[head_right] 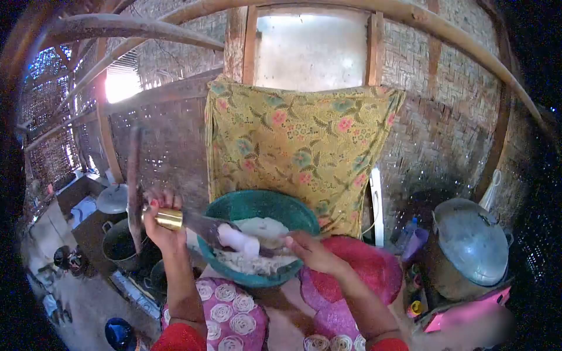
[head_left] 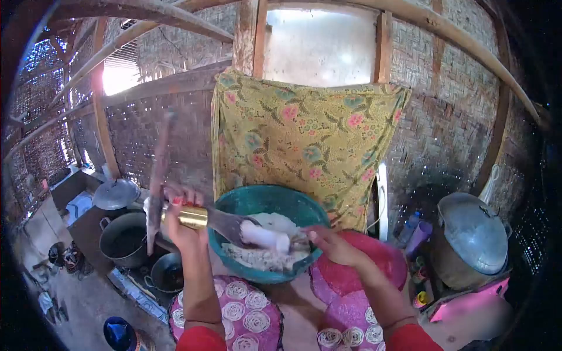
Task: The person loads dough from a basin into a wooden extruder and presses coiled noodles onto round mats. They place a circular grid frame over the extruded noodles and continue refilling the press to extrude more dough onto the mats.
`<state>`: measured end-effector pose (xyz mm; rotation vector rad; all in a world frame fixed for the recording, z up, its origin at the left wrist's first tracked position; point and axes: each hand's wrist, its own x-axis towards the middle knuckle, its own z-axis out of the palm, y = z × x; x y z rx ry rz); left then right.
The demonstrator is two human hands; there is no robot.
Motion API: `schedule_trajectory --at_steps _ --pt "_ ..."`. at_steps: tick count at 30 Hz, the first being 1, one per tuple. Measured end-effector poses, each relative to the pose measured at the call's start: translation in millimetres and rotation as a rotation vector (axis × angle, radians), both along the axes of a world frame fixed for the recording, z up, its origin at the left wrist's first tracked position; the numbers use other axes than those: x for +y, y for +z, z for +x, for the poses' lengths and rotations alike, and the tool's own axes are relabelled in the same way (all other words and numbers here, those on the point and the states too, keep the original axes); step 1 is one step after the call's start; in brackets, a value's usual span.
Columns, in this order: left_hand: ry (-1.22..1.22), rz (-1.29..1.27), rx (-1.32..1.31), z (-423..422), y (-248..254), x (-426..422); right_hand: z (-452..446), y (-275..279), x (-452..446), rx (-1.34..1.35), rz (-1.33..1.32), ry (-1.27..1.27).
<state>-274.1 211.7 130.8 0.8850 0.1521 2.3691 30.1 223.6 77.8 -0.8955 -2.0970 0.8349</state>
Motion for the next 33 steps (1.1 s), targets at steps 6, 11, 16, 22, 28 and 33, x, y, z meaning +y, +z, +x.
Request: schedule_trajectory --at_steps 6,11,16,22,28,33 --pt "-0.763 -0.147 -0.015 78 -54 -38 -32 -95 -124 0.977 -1.219 0.391" --pt "-0.521 -1.126 0.85 114 -173 -47 6 -76 -212 1.218 -1.215 0.104" --pt "-0.744 -0.871 1.159 158 -231 -95 73 -82 -238 0.97 -0.585 -0.447" --pt "-1.043 -0.522 1.117 198 -184 -140 109 -41 -269 0.13 0.145 -0.702" --pt "-1.295 -0.389 1.022 199 -133 -173 114 25 -278 -0.394 0.131 -0.423" --pt "-1.067 -0.166 1.712 245 -173 -177 113 22 -271 -0.606 0.056 -0.346"
